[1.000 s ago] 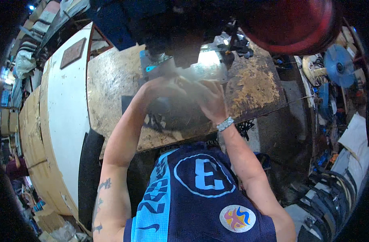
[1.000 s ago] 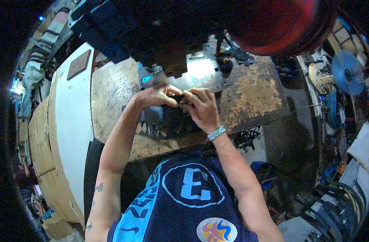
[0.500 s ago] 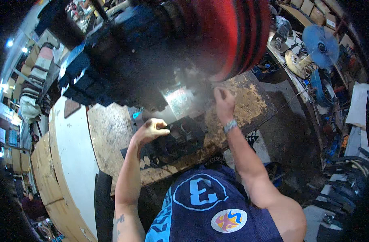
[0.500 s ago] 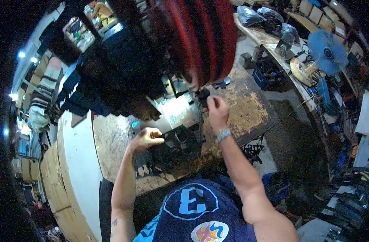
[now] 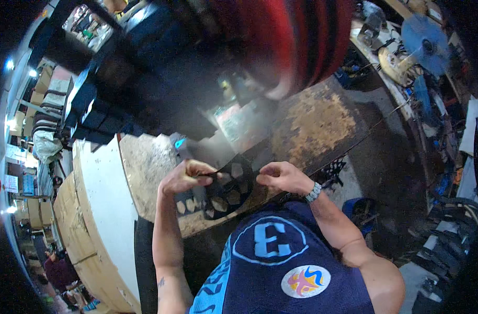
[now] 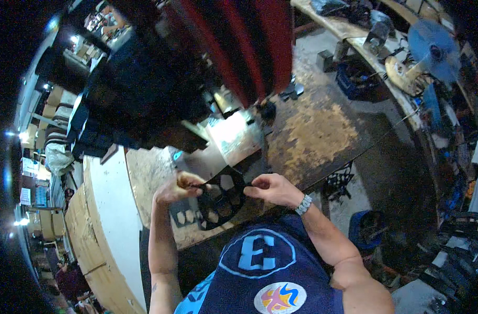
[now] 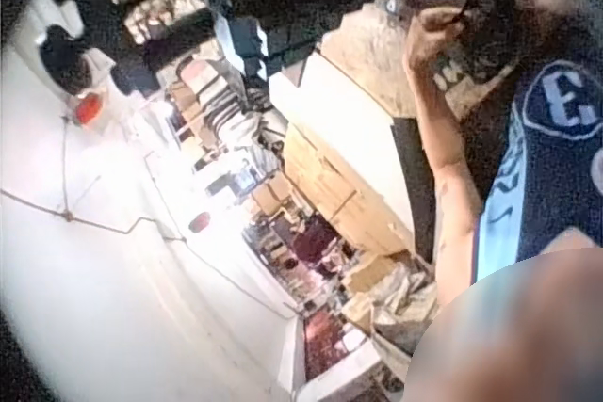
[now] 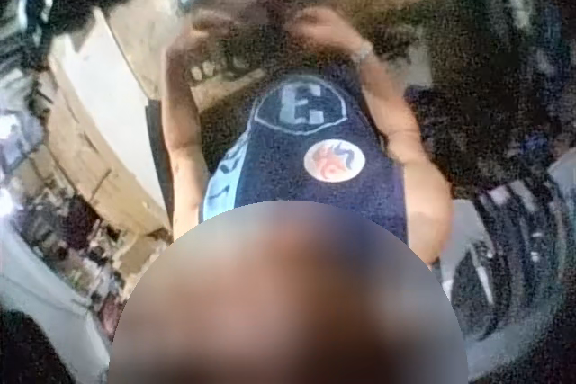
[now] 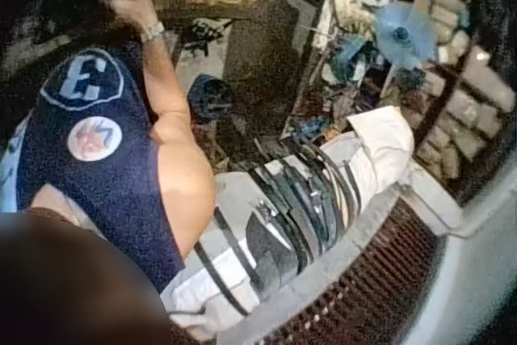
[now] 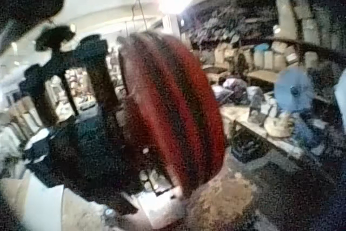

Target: Using a manual punch press to cut shapes out of leather sheets.

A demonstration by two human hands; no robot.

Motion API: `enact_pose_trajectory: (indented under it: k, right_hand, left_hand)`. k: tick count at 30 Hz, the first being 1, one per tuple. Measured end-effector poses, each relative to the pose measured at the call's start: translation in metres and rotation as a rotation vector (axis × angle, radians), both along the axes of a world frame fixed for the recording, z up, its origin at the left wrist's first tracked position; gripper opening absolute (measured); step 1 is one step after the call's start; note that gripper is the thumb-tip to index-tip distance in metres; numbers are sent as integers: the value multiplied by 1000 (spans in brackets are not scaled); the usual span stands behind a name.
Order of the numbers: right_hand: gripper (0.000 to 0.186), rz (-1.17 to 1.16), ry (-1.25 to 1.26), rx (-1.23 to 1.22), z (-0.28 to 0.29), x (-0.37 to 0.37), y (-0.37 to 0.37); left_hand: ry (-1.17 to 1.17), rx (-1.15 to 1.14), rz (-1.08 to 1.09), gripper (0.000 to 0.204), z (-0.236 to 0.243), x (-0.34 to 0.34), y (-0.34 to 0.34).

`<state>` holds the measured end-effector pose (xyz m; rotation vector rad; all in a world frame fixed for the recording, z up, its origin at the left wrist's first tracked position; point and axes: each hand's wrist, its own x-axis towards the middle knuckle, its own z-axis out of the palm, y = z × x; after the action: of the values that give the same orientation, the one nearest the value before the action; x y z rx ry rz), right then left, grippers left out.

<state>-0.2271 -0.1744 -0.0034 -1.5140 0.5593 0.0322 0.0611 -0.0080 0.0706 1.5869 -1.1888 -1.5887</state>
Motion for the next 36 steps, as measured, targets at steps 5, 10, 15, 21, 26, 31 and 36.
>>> enact_pose_trajectory:
  k: [5, 10, 15, 21, 26, 31, 36]
  right_hand:
    - [58, 2, -285, 84, 16, 33, 50]
    - [77, -38, -406, 95, 14, 60, 71]
    - [63, 108, -402, -273, 31, 74, 67]
    - [26, 63, -223, 157, 53, 75, 45]
    - [20, -48, -83, 165, 50, 82, -26]
    - [25, -184, -13, 72, 5, 114, -77]
    - [39, -123, 145, -598, -1, 135, -89]
  left_hand:
    - [17, -112, -243, 26, 12, 4, -12]
    - [58, -201, -174, 22, 8, 16, 6]
    - [-25, -264, -237, 22, 8, 22, 17]
    - [-110, -92, -112, 42, 4, 34, 30]
    - [-526, -41, 174, 39, -11, 52, 37]
    - [-565, 12, 422, 37, -41, 65, 2]
    - [-672, 38, 428, 35, -49, 67, -6]
